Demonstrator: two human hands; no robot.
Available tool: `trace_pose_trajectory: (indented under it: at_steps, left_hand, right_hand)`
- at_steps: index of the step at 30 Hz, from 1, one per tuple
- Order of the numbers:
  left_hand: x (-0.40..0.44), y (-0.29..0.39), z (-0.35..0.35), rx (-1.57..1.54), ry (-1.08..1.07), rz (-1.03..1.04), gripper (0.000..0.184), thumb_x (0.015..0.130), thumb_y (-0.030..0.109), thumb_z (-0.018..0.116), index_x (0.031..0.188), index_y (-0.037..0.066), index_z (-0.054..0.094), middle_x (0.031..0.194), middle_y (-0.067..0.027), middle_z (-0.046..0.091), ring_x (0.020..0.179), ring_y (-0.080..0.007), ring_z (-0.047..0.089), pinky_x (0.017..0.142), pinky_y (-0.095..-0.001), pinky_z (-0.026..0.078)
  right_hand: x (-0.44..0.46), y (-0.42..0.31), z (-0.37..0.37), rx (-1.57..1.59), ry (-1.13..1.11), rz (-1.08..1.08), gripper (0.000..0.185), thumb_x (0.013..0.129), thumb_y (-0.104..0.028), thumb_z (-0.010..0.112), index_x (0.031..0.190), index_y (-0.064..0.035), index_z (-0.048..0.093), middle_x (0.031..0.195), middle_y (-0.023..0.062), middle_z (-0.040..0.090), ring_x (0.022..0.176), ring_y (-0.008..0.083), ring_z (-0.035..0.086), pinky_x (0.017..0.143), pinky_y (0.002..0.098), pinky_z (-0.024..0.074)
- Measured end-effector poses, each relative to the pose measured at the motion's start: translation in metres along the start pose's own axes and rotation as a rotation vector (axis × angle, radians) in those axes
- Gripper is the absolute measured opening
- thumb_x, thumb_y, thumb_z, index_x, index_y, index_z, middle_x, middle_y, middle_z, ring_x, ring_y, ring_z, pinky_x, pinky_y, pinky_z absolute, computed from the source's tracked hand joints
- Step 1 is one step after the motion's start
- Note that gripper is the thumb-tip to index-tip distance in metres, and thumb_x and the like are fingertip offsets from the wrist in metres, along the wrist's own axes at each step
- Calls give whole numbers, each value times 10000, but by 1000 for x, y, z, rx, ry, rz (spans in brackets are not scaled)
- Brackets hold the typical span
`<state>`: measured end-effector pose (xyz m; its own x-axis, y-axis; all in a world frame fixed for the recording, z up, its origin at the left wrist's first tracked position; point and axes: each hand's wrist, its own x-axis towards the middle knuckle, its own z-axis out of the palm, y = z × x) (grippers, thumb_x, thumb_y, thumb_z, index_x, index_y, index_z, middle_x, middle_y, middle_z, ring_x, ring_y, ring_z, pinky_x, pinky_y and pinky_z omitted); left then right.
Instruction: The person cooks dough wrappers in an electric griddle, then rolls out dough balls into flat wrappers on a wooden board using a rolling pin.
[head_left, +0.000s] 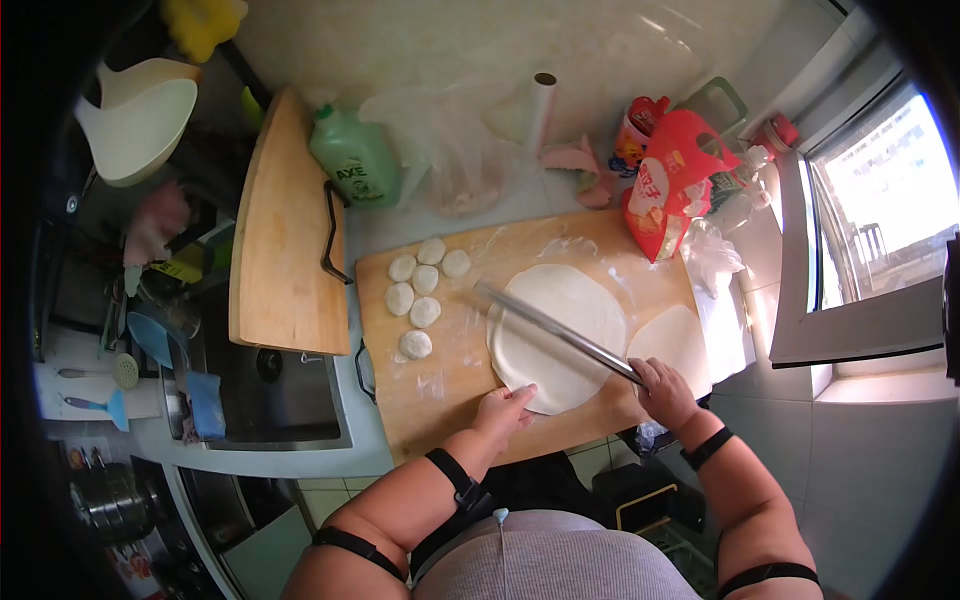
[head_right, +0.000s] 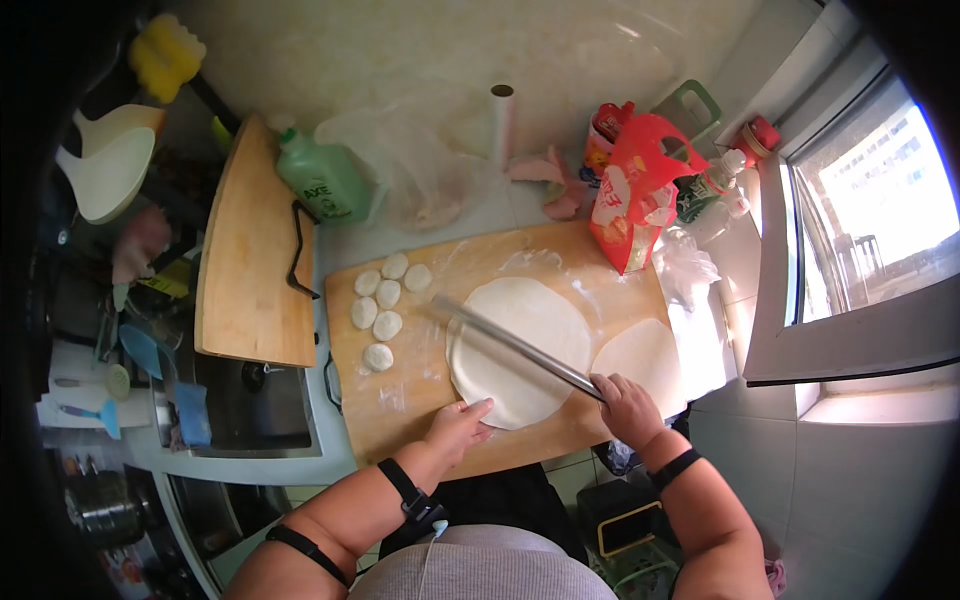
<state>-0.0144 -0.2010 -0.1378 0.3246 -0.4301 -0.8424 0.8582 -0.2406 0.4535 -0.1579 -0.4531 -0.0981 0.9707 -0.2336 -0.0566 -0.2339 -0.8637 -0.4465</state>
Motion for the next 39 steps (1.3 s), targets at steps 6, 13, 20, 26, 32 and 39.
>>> trace_pose_trajectory:
  at_steps: [6,13,20,26,32,39]
  left_hand:
    - [-1,10,17,1,-138,-114,315,923,257,617,1152,53,543,1076,-70,646,954,-182,646,804,-299,522]
    - [15,121,11,-537,-318,319,261,997,270,457,1052,40,567,1155,-143,641,1049,-207,629,888,-326,525]
    - [66,110,57,1391,457,1158,528,894,251,491,1361,12,434,1435,-173,395,1362,-287,328,1120,-502,239]
    - [26,-1,44,1639,254,1086,686,841,364,470,1405,-17,377,1508,-170,302,1417,-281,251,1148,-463,157]
    - [40,19,49,1608,315,1177,637,868,306,452,1400,-35,371,1465,-191,365,1381,-314,312,1131,-464,201]
    - [49,54,52,1650,367,1008,593,919,322,388,1435,32,358,1530,-117,290,1433,-255,219,1147,-468,159]
  right_hand:
    - [52,23,-11,-233,-118,-324,390,813,-53,515,1178,-169,583,960,51,577,941,249,579,817,388,467]
    - [105,46,-31,-24,-19,-312,423,738,-22,592,1130,-174,633,1014,71,577,975,289,559,857,405,472]
    - [154,-23,15,61,82,-267,498,875,-229,526,1340,-61,465,1391,186,436,1301,346,403,1050,468,359]
    - [59,-44,44,-99,-54,-271,773,887,-546,443,1417,10,355,1489,181,341,1385,310,322,1110,492,226]
    - [78,-33,55,-117,48,-253,714,891,-504,448,1396,-2,406,1490,169,349,1395,312,302,1123,501,209]
    - [116,-31,50,-223,-13,-227,773,899,-557,376,1414,18,368,1517,172,291,1413,312,257,1129,523,192]
